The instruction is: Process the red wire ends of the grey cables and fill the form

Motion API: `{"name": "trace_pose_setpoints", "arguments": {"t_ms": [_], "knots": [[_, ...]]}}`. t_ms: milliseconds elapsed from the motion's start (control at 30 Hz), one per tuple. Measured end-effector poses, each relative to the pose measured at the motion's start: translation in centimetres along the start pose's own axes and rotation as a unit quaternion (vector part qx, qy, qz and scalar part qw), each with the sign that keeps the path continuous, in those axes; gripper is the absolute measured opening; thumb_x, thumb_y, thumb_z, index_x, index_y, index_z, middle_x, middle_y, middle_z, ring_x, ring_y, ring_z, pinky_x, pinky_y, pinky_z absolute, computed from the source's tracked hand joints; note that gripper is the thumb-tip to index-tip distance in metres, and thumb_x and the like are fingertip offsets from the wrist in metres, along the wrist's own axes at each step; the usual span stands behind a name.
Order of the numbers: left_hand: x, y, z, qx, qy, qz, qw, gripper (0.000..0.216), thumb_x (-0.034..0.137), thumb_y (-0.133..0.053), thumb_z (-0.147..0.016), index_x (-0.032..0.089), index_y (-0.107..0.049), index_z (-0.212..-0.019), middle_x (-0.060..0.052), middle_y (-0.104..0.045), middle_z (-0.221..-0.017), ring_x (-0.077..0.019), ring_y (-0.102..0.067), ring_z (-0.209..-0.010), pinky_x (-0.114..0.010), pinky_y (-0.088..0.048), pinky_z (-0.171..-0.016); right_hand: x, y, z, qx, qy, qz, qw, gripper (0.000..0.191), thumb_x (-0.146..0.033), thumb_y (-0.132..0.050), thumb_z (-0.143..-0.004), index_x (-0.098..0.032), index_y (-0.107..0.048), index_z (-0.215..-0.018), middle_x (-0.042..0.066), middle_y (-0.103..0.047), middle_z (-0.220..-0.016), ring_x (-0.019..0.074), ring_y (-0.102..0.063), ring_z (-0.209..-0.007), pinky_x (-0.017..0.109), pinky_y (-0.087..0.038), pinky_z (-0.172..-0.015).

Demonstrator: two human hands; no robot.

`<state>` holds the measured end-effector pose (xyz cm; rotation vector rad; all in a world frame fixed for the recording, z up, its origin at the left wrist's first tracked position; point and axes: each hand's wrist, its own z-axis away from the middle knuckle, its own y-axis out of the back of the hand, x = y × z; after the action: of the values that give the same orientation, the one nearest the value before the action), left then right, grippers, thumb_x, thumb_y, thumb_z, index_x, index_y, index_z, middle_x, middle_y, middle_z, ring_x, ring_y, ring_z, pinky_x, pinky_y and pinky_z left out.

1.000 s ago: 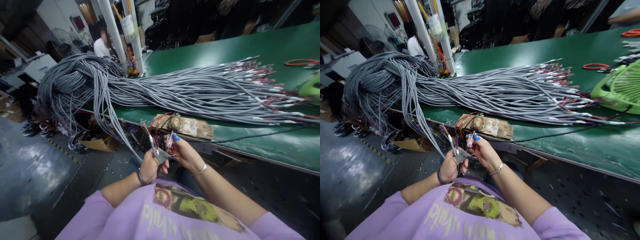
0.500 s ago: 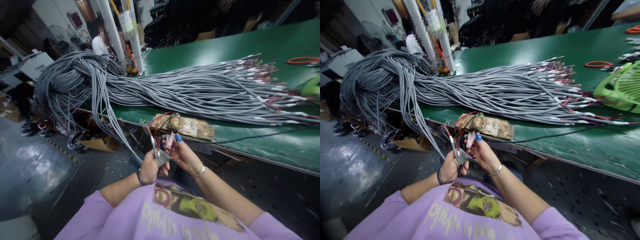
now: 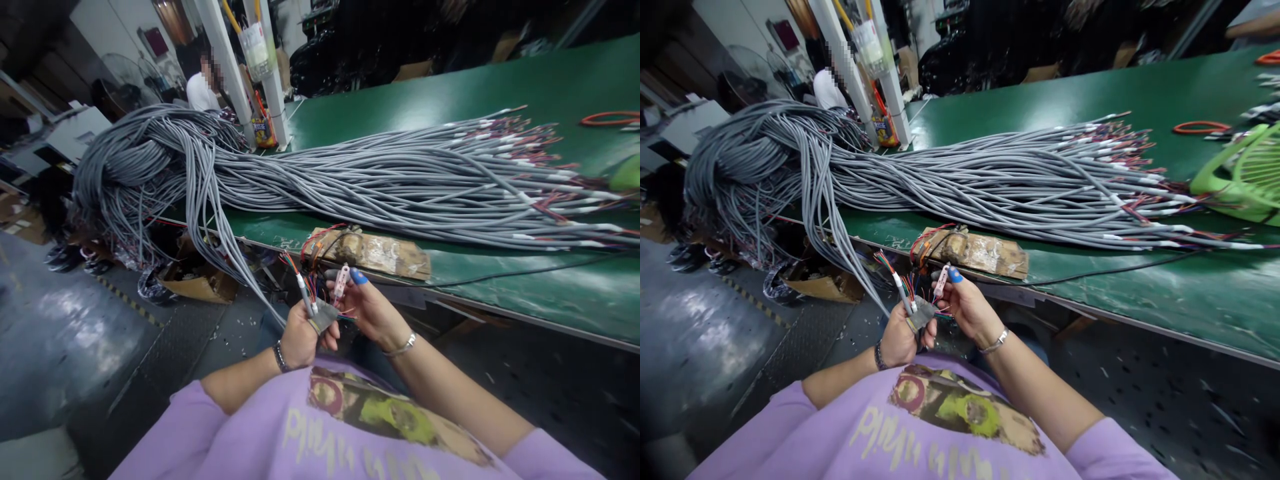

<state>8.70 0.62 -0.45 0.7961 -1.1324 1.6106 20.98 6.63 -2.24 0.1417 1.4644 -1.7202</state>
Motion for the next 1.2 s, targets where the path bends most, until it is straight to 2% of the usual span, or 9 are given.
{"name": "trace_pose_setpoints", "arguments": {"t_ms": [133,367,500,567,667,833,1000,1100,1200], "knots": [[-0.1,-0.1,-0.2,0.002,0.003,-0.001,1.000,0.056,0.063,-0.079,-0.051,0.016,-0.054,-0.068,0.002,-0.060,-0.046,-0.0074,-0.048,-0.029,-0.016,-0.031,-0.030,0.0,0.3,-0.2,-0.009,0.019,0.011,1.000,0.028,-0.044,-0.080,-0.067,-0.019,-0.067,-0.070,-0.001,-0.066,-0.060,0.0102,-0.055,-0.050,0.021,-0.044,-0.045],[-0.5,0.0,-0.5,-0.001,0.007,0.001,1.000,0.054,0.061,-0.079,-0.052,0.017,-0.052,-0.069,0.003,-0.060,-0.047,-0.0076,-0.049,-0.029,-0.016,-0.030,-0.030,-0.1,0.7,-0.2,-0.032,0.002,-0.003,0.999,0.025,-0.041,-0.077,-0.071,-0.020,-0.073,-0.085,0.002,-0.074,-0.076,0.0143,-0.063,-0.063,0.027,-0.051,-0.059],[-0.6,0.0,-0.5,-0.001,0.013,-0.006,1.000,0.055,0.062,-0.079,-0.052,0.017,-0.051,-0.067,0.002,-0.060,-0.047,-0.0074,-0.048,-0.030,-0.016,-0.031,-0.030,0.2,0.6,-0.3,-0.015,0.022,-0.014,1.000,0.028,-0.039,-0.082,-0.064,-0.020,-0.073,-0.083,0.002,-0.074,-0.077,0.0131,-0.061,-0.063,0.025,-0.050,-0.060],[-0.5,0.0,-0.4,-0.003,0.015,-0.006,1.000,0.056,0.062,-0.079,-0.052,0.017,-0.051,-0.067,0.002,-0.060,-0.046,-0.0074,-0.048,-0.030,-0.016,-0.031,-0.030,0.3,0.5,-0.3,-0.001,0.028,-0.018,0.999,0.031,-0.041,-0.085,-0.061,-0.021,-0.074,-0.082,0.001,-0.074,-0.076,0.0125,-0.061,-0.064,0.024,-0.050,-0.061],[-0.5,0.0,-0.3,-0.007,0.020,-0.005,1.000,0.056,0.062,-0.079,-0.052,0.017,-0.051,-0.068,0.002,-0.060,-0.046,-0.0074,-0.047,-0.029,-0.016,-0.031,-0.030,0.5,0.3,-0.1,0.002,0.019,-0.019,1.000,0.031,-0.045,-0.082,-0.064,-0.022,-0.074,-0.082,0.001,-0.073,-0.079,0.0118,-0.060,-0.064,0.023,-0.050,-0.060],[-0.6,0.3,0.0,-0.014,0.017,-0.008,1.000,0.055,0.061,-0.080,-0.053,0.017,-0.050,-0.067,0.002,-0.061,-0.046,-0.0081,-0.049,-0.030,-0.015,-0.031,-0.030,0.5,0.7,0.4,-0.040,-0.021,-0.013,0.999,0.045,-0.060,-0.078,-0.059,-0.021,-0.072,-0.081,0.001,-0.071,-0.077,0.0113,-0.057,-0.059,0.023,-0.046,-0.056],[-1.0,0.9,0.4,-0.008,0.012,-0.027,1.000,0.054,0.061,-0.078,-0.056,0.017,-0.050,-0.067,0.002,-0.060,-0.047,-0.0074,-0.049,-0.030,-0.015,-0.030,-0.030,0.1,1.4,1.8,-0.095,-0.051,0.095,0.990,0.048,-0.060,-0.078,-0.058,-0.017,-0.067,-0.075,0.001,-0.063,-0.066,0.0119,-0.053,-0.059,0.024,-0.042,-0.055],[-1.2,1.1,0.6,-0.012,0.015,-0.047,0.999,0.055,0.063,-0.078,-0.055,0.017,-0.049,-0.067,0.003,-0.059,-0.046,-0.0075,-0.049,-0.030,-0.015,-0.031,-0.030,-0.2,1.2,2.6,-0.085,-0.037,0.188,0.978,0.044,-0.053,-0.083,-0.056,-0.016,-0.063,-0.070,-0.002,-0.057,-0.061,0.0087,-0.045,-0.054,0.023,-0.035,-0.053],[-1.1,1.2,0.7,-0.037,0.016,-0.075,0.996,0.054,0.063,-0.077,-0.057,0.017,-0.049,-0.065,0.003,-0.059,-0.046,-0.0075,-0.050,-0.031,-0.015,-0.033,-0.032,-0.4,0.6,3.0,-0.070,-0.013,0.261,0.963,0.047,-0.054,-0.085,-0.052,-0.015,-0.062,-0.067,-0.004,-0.055,-0.060,0.0078,-0.042,-0.055,0.023,-0.033,-0.056]]}}
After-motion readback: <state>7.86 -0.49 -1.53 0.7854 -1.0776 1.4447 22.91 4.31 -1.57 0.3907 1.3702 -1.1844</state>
